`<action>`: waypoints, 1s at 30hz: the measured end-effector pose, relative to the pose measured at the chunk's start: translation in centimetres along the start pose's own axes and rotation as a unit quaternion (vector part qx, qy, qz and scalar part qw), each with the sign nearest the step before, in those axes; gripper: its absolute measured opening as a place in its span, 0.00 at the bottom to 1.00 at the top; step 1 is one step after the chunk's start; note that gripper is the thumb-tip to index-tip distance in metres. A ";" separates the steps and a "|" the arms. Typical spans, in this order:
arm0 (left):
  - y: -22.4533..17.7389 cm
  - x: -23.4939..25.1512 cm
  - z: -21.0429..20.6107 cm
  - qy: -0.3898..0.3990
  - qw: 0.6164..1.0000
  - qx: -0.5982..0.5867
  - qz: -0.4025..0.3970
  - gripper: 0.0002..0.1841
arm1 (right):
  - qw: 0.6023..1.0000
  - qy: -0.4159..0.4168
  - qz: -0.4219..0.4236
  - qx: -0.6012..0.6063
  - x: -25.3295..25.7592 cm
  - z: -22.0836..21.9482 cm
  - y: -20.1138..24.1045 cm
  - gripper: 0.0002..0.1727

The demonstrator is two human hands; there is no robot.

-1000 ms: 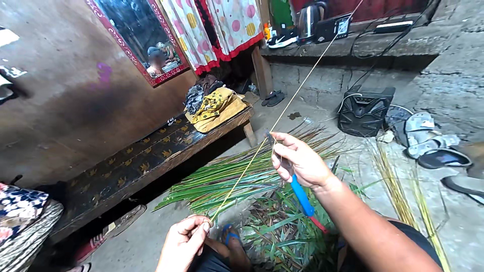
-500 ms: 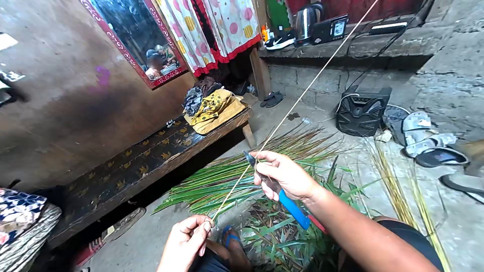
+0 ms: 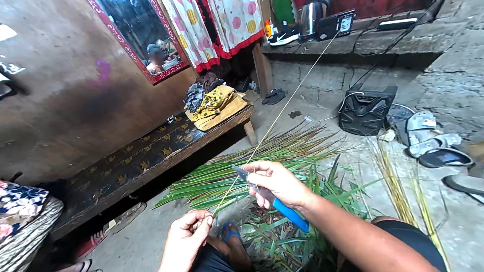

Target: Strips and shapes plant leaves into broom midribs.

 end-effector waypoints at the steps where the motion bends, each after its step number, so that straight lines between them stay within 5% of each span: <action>1: -0.1 0.0 0.1 -0.004 1.000 0.010 -0.007 0.05 | 1.000 -0.004 0.004 -0.004 0.0 0.1 0.2 0.18; 25: -0.6 -0.6 1.7 -0.015 0.993 0.101 -0.065 0.07 | 0.970 -0.211 0.118 0.006 -1.3 8.0 6.4 0.18; 30: -0.2 -0.6 2.5 -0.017 0.990 0.118 -0.076 0.07 | 0.975 -0.189 0.116 0.015 -1.4 7.8 6.7 0.18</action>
Point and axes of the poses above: each hand's wrist, its own x-axis towards the middle knuckle, its own z-axis out of the back of the hand, y = z × x, the point moved 10 cm from there along x, towards the middle knuckle
